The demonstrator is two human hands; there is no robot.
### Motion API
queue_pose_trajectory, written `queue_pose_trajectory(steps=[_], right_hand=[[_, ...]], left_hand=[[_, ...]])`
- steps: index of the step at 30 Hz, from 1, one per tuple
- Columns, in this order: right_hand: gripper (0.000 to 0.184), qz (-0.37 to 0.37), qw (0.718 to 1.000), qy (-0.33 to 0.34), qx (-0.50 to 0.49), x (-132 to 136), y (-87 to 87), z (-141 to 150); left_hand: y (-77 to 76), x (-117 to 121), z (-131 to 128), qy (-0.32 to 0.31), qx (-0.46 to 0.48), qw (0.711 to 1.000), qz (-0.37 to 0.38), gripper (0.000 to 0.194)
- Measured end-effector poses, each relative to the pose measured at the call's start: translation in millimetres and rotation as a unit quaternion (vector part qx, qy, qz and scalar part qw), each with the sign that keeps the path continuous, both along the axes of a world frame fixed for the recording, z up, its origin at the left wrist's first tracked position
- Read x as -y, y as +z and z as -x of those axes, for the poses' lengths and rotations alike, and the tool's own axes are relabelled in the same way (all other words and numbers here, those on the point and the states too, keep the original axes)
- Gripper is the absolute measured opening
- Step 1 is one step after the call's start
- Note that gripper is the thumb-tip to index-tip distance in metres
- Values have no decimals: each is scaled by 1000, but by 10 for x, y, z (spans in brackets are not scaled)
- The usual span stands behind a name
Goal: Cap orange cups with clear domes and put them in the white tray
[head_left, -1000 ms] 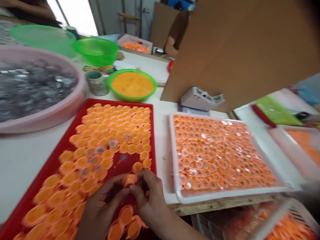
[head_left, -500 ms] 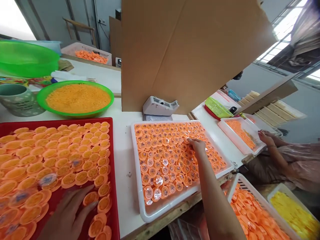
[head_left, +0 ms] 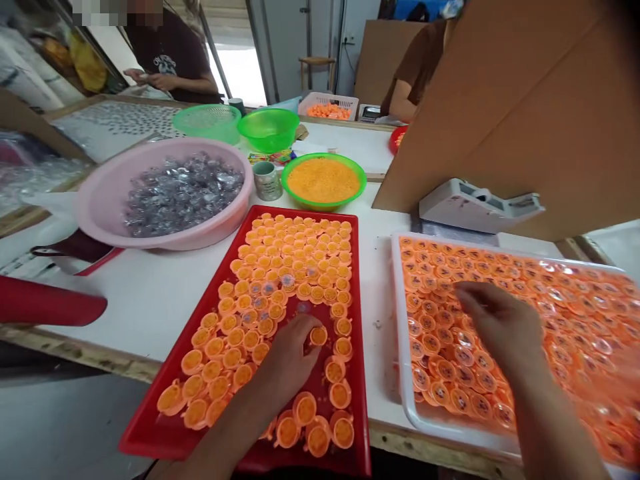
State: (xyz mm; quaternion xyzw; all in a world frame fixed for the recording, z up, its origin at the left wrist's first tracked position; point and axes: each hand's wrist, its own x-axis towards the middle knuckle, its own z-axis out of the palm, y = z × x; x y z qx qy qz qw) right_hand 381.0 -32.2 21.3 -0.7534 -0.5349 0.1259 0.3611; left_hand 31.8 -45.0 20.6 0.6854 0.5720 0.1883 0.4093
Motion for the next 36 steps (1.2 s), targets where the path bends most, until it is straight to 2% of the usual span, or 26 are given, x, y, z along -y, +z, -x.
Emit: queue_pose_trajectory(steps=[1,2,4,5,7,10,14,17,20,23,25,26,28,29,30,33,36], right_hand=[[19,-6,997,71,5,-8,-2,325],[16,-12,985,169,10,-24,0,665],[25,11,936,350,44,-79,10,1323],[29,24,914,399,75,-114,9,1610],[32,66,885,440,135,-183,-20,2059],[26,114,882,422,178,-240,-130,2416],[24,144,890,400,164,-186,-283,2515],[19,155,900,394,107,-104,-334,2466],[14,160,914,373,13,-43,-319,2353],[15,179,913,354,-98,4,-233,2206],[15,203,890,325,-247,41,-150,2123],[16,216,866,298,-339,64,-107,2092],[23,232,798,237,-502,116,-34,2056],[26,238,770,217,-551,143,-9,2049],[27,242,755,211,-572,168,8,2046],[25,245,741,216,-587,230,14,2043],[24,236,741,216,-591,270,-20,2032]], left_hand=[[61,45,55,13,22,999,29,21],[110,89,113,27,48,997,62,20],[158,170,229,52,100,986,119,16],[159,206,284,64,127,979,143,16],[138,264,383,94,188,961,179,19],[134,317,495,127,260,936,200,24],[229,327,583,133,302,920,213,18],[263,311,615,143,334,903,229,19],[228,293,627,155,367,882,253,24],[187,275,631,152,351,888,254,29],[172,262,624,143,321,902,252,29],[168,256,614,140,309,906,253,30],[164,242,580,146,298,909,252,33],[163,235,558,150,294,911,245,32],[163,228,534,150,291,915,234,30],[167,210,471,125,285,929,200,16],[173,206,439,117,283,931,199,18]])
